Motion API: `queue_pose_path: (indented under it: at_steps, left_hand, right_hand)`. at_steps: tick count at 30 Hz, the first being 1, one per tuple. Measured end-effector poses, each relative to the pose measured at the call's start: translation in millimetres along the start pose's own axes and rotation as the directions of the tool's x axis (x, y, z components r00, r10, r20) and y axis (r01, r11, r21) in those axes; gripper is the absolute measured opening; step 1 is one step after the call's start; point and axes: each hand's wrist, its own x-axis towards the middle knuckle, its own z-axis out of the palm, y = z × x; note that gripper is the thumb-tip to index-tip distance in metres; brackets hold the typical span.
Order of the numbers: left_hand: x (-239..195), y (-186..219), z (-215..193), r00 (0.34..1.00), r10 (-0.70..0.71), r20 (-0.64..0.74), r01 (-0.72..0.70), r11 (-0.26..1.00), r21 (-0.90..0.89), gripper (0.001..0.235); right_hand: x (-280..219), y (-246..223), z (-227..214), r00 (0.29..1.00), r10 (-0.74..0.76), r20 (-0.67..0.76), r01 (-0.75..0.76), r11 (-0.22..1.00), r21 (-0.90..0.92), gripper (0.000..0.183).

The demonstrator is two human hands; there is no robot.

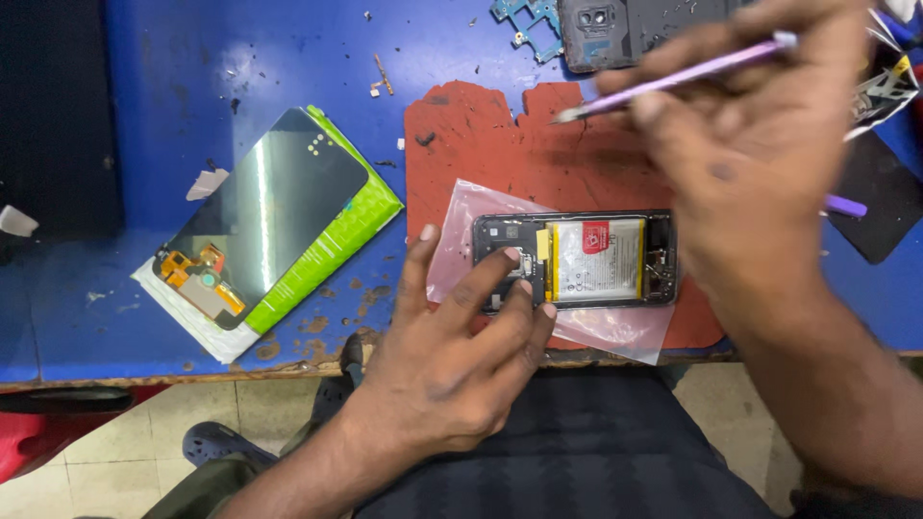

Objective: The person repairs a disassembled smartphone by using tweezers to place a small internal component and a screwdriver to tighten screws around the camera module. The person then aligns and attaches the back cover to the phone body.

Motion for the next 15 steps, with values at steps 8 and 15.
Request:
queue_pose_path:
  at_steps: [8,15]
  left_hand:
    - [2,-6,-3,0.999,-0.043,-0.028,0.040,0.992,-0.120,0.032]
    - [4,-10,-8,0.998,-0.062,0.019,0.064,0.976,-0.208,0.039]
  right_hand:
    - [24,11,29,0.994,-0.002,0.108,0.006,0.999,-0.033,0.041]
    - [10,7,21,0.997,0.034,0.066,-0.033,0.999,-0.022,0.043]
